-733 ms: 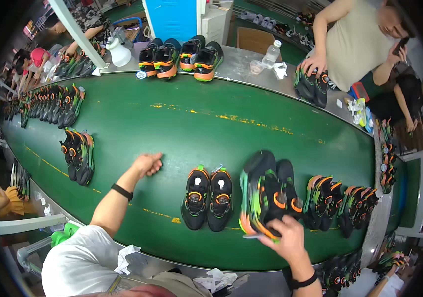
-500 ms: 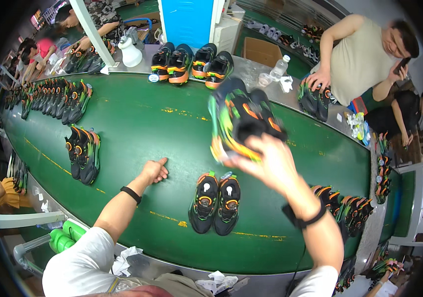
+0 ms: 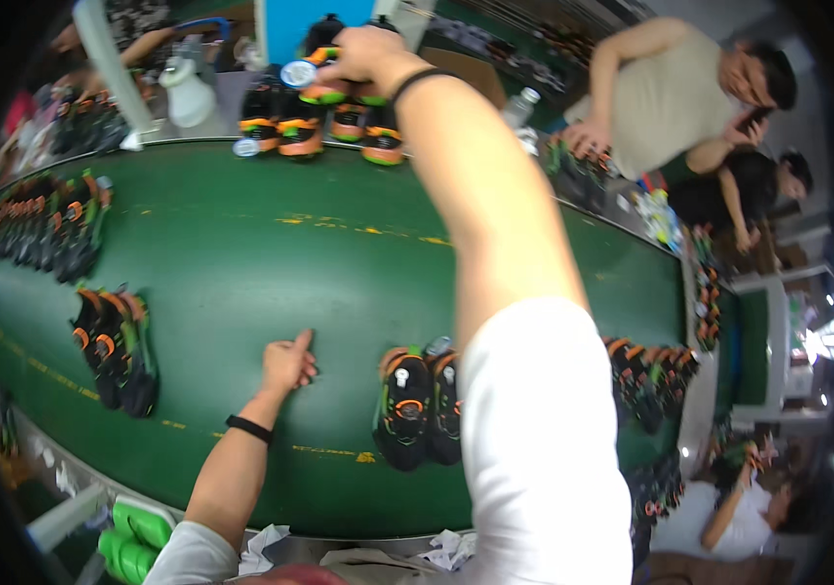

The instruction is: Picking finished sneakers from a conveyor belt and placing them into a cardboard box for packaging.

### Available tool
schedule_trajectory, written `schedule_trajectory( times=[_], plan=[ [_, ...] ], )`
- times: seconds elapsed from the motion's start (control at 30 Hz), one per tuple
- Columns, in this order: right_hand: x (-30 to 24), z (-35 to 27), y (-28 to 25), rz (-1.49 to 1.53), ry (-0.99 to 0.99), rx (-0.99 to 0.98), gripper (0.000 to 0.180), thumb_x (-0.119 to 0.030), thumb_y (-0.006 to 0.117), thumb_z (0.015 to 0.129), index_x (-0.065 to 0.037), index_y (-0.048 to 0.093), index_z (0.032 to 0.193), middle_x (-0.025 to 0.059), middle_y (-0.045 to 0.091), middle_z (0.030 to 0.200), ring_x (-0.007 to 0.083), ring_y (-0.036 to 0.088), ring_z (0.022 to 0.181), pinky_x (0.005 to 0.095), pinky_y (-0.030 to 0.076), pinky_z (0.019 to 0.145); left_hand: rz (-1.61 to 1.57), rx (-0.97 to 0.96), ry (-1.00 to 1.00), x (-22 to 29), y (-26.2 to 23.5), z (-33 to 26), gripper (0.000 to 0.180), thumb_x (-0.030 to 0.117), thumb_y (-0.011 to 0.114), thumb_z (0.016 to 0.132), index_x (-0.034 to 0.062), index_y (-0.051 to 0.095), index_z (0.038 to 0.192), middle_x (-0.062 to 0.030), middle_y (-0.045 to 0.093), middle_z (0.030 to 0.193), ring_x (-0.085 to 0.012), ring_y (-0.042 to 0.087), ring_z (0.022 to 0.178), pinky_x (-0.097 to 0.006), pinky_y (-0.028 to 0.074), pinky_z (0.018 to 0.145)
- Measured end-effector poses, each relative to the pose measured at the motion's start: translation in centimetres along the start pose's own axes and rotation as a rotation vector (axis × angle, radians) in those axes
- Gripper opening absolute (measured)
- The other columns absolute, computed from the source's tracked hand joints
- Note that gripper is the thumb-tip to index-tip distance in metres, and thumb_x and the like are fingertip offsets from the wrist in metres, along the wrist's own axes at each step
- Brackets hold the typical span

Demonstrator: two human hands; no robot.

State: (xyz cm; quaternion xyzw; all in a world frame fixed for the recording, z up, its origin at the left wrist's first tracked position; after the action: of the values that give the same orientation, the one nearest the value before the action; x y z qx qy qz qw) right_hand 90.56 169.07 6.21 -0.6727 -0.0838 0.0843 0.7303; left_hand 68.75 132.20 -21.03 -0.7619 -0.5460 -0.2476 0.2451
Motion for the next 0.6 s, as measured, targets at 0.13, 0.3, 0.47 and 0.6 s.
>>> schedule_trajectory(
  times=[0.13,0.3,0.47,0.6],
  plan=[
    [1.7,1.0,3.7,-0.167,0.113,-0.053,0.071,-0.068,0.071,0.071,-0.014,0.067,0.117,0.0101,0.071,0.114,0.0283,0.067,0.106,0.0487,0.044,0.095,0.016,-0.042,-0.003,0.5,0.6,0.7,0.053,0.045,0.062,0.092,-0.0015,0.063,0.068,-0.0107,0.062,0.054,-0.0147,0.051,0.034,-0.028,0.036,0.032],
    [2.7,1.9,3.5,-0.263,0.122,0.08,0.077,-0.067,0.068,0.076,-0.012,0.056,0.129,0.0126,0.071,0.113,0.0293,0.067,0.107,0.0523,0.042,0.098,0.021,-0.068,-0.009,0.7,0.5,1.2,0.051,0.044,0.062,0.092,-0.0012,0.062,0.068,-0.011,0.062,0.054,-0.0151,0.052,0.035,-0.028,0.037,0.033],
    [1.0,0.2,2.1,-0.253,0.119,0.112,0.067,-0.062,0.067,0.08,-0.011,0.06,0.123,0.0168,0.066,0.118,0.0327,0.062,0.114,0.0516,0.043,0.099,-0.005,-0.004,-0.006,0.4,-1.3,0.5,0.049,0.039,0.064,0.092,-0.0016,0.063,0.065,-0.0104,0.063,0.054,-0.0155,0.054,0.037,-0.029,0.041,0.036],
    [1.5,-0.4,-0.2,-0.109,0.175,0.107,0.075,-0.058,0.06,0.086,-0.004,0.05,0.136,0.0211,0.053,0.136,0.0362,0.048,0.129,0.0493,0.04,0.107,-0.009,-0.035,-0.005,0.9,-0.9,-0.2,0.048,0.04,0.063,0.092,-0.0015,0.063,0.068,-0.0106,0.063,0.055,-0.0155,0.055,0.038,-0.029,0.041,0.036]
  ],
)
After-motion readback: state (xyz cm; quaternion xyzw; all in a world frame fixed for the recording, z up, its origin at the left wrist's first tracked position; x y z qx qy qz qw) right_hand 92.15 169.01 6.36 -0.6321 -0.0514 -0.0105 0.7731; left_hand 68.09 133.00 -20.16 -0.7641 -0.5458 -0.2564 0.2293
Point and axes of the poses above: each hand's wrist, its own z-axis towards the middle knuckle, its own y-axis out of the palm, x = y × z, the point moved 5 cm from there along z, towards the middle knuckle
